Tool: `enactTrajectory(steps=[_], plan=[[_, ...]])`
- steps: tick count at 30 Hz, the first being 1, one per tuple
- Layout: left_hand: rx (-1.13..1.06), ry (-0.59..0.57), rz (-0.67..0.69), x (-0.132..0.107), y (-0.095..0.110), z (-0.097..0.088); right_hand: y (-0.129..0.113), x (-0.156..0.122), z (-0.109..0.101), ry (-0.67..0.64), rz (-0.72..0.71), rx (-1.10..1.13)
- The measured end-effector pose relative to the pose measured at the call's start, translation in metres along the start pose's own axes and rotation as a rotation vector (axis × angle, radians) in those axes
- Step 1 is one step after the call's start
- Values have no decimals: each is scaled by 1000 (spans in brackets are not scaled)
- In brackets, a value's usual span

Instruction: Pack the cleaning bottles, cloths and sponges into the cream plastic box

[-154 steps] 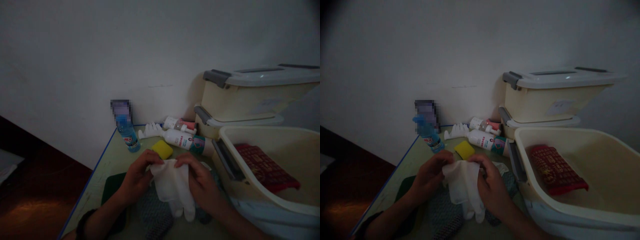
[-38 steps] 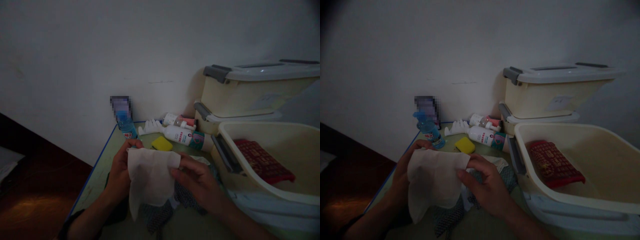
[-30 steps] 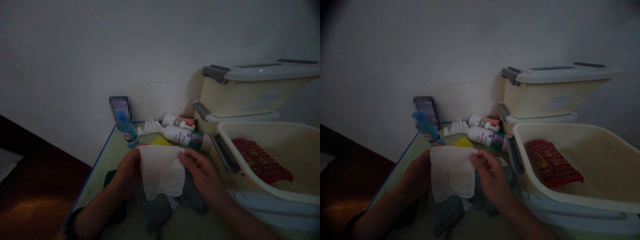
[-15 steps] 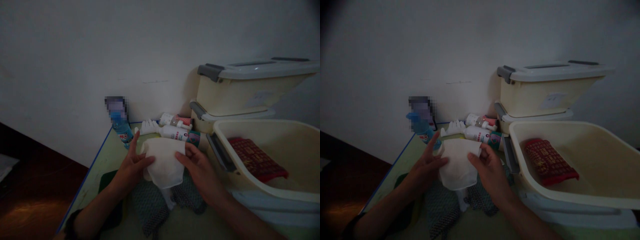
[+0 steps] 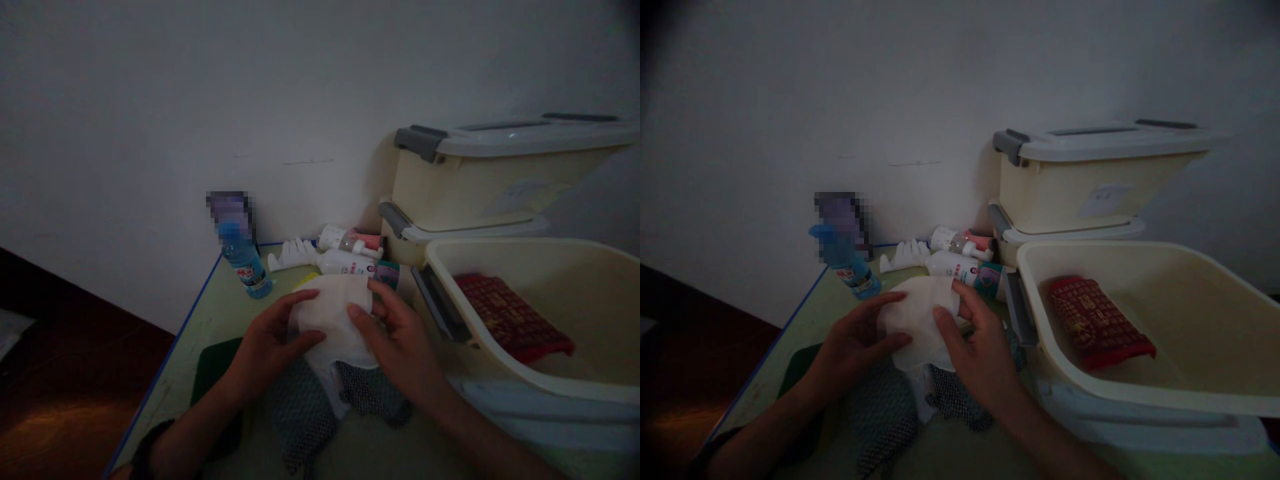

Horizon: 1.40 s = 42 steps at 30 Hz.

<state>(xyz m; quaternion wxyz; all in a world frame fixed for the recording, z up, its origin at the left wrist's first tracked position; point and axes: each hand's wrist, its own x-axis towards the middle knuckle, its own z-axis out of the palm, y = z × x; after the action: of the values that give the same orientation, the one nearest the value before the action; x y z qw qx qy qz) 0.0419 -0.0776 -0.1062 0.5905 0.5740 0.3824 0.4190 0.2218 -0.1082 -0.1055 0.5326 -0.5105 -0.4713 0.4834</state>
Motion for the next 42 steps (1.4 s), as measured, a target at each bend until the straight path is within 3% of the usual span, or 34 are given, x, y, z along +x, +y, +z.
enactTrajectory(steps=[7,12,16,22,27,29,31,33,35,38,42], plan=[[262,106,-22,-2,6,0,1,-1,2,-21,-48,162],[568,193,135,-3,20,-6,6,-3,-2,-102,-301,-206],[696,177,321,-4,24,-11,8,-1,-4,-123,-450,-529],[864,124,515,-5,12,-12,8,1,-5,-61,-565,-695],[983,238,677,-3,12,-14,4,0,-7,-61,-612,-740],[935,228,601,-3,17,-14,2,-1,-7,-17,-612,-708],[730,110,387,-4,21,-12,0,0,-6,-44,-536,-589],[427,2,93,-5,23,-10,-1,0,-5,-137,-336,-378],[158,-12,-140,-4,20,-7,-1,1,-4,-192,-98,-149],[-101,25,-297,-1,14,-4,-1,4,-1,-176,116,111],[-280,-29,-409,3,8,-2,-2,7,1,-131,243,264]])
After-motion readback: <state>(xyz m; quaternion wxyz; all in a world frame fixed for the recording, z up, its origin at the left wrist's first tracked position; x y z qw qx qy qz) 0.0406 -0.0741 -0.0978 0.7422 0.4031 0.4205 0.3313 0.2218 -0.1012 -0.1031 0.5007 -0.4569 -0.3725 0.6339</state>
